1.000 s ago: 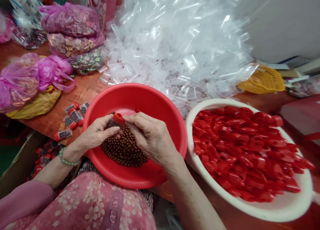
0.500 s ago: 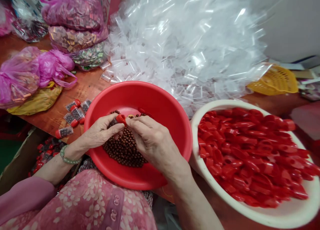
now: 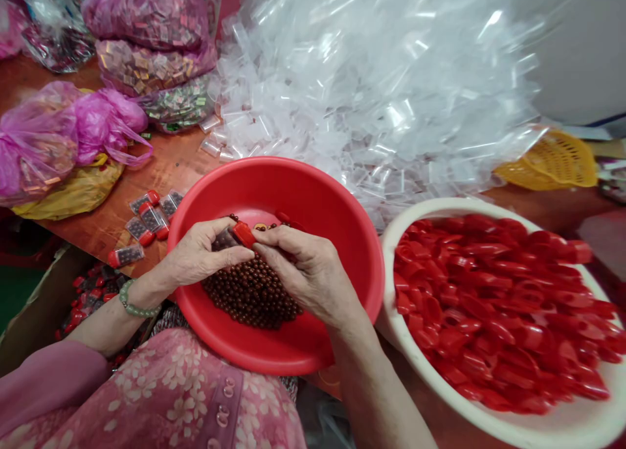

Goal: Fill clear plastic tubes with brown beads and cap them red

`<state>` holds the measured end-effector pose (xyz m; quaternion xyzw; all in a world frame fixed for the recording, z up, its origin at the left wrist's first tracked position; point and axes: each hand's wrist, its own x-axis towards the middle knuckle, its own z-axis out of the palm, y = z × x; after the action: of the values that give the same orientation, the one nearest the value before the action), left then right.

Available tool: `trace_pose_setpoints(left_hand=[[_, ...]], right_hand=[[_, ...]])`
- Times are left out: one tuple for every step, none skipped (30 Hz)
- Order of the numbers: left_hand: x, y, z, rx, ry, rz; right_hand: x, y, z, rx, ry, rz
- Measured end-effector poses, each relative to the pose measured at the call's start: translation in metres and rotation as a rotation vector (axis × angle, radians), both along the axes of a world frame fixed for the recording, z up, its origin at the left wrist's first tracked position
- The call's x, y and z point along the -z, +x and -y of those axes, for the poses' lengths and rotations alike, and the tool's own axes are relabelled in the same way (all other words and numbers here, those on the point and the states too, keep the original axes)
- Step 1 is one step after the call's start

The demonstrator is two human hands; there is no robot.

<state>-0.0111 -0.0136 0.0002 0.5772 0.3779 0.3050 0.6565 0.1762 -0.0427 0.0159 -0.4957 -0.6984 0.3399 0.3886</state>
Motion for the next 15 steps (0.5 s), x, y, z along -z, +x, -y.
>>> trace_pose_setpoints(left_hand=[[0.001, 0.000, -0.001, 0.003, -0.010, 0.021], [0.002, 0.001, -0.002, 0.005, -0.019, 0.040], [0.003, 0.001, -0.003, 0.003, -0.030, 0.052], [0.004, 0.002, -0.003, 0.000, -0.041, 0.054], [0.004, 0.002, -0.004, -0.005, -0.050, 0.049], [0.005, 0.002, -0.004, -0.007, -0.053, 0.047], [0.005, 0.003, -0.004, -0.004, -0.051, 0.050], [0.005, 0.003, -0.004, 0.005, -0.047, 0.058], [0.005, 0.003, -0.004, 0.014, -0.040, 0.066], [0.005, 0.003, -0.003, 0.020, -0.031, 0.065], [0.005, 0.004, -0.003, 0.021, -0.021, 0.054], [0.005, 0.004, -0.003, 0.017, -0.010, 0.036], [0.005, 0.003, -0.003, 0.009, 0.003, 0.013], [0.005, 0.003, -0.003, 0.002, 0.016, -0.003], [0.005, 0.003, -0.003, -0.003, 0.026, -0.010]], right_hand=[[0.001, -0.002, 0.000, 0.033, 0.013, -0.007], [0.003, -0.003, 0.001, 0.060, 0.030, -0.011], [0.004, -0.005, 0.001, 0.082, 0.048, -0.014], [0.004, -0.007, 0.002, 0.100, 0.068, -0.014], [0.005, -0.009, 0.003, 0.112, 0.088, -0.011], [0.005, -0.010, 0.003, 0.116, 0.107, -0.004], [0.005, -0.011, 0.004, 0.114, 0.122, 0.003], [0.005, -0.012, 0.004, 0.110, 0.135, 0.009], [0.004, -0.013, 0.005, 0.102, 0.144, 0.011], [0.004, -0.014, 0.005, 0.093, 0.149, 0.010], [0.004, -0.014, 0.005, 0.084, 0.150, 0.005], [0.003, -0.015, 0.005, 0.079, 0.150, -0.002], [0.003, -0.015, 0.005, 0.076, 0.151, -0.010], [0.003, -0.015, 0.005, 0.072, 0.147, -0.017], [0.003, -0.014, 0.004, 0.067, 0.140, -0.023]])
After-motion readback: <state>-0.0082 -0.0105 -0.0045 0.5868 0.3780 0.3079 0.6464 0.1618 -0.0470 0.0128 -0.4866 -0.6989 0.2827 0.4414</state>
